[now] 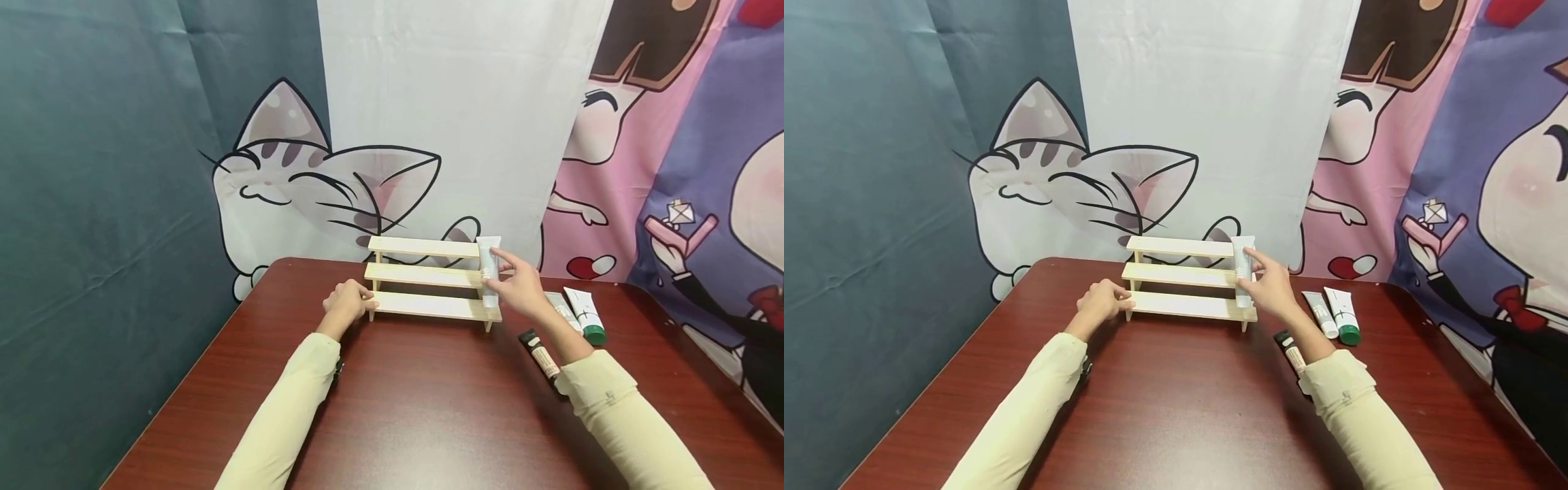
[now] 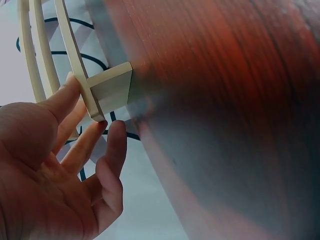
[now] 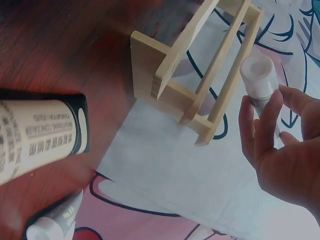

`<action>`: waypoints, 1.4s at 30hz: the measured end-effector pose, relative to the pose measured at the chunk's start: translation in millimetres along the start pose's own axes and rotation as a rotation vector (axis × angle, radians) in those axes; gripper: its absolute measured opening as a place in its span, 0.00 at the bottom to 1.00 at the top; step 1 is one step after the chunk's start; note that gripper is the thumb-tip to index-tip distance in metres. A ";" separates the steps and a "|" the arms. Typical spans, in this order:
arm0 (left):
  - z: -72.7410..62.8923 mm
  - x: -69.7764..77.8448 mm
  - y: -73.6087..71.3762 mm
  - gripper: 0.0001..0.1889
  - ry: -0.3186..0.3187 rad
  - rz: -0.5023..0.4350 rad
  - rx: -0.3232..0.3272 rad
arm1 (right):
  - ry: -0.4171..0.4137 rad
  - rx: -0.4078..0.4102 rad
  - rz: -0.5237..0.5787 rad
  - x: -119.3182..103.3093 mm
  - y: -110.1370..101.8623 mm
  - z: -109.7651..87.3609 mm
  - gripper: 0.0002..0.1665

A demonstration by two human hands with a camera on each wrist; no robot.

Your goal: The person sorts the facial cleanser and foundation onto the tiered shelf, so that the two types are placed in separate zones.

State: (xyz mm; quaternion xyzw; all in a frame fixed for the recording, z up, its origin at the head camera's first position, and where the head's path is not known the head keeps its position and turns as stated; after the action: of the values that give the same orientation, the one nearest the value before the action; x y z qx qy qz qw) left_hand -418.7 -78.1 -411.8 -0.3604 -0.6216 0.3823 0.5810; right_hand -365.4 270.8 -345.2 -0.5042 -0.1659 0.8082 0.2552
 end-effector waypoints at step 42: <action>-5.1 1.7 1.2 0.16 0.005 0.008 0.020 | -0.068 0.098 0.176 -29.2 50.4 34.7 0.45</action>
State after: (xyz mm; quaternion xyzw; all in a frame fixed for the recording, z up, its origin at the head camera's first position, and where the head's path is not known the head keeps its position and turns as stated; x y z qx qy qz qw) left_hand -413.7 -75.7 -412.0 -0.3581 -0.6150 0.3899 0.5844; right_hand -398.4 212.4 -335.3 -0.4759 -0.0899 0.8513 0.2017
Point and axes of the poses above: each hand's wrist, its own z-axis towards the middle knuckle, its own y-axis out of the palm, x = y × z, the point moved 4 cm from there along z, towards the middle knuckle, and after that the axes turned 4 degrees about z, right-handed, at the moved point
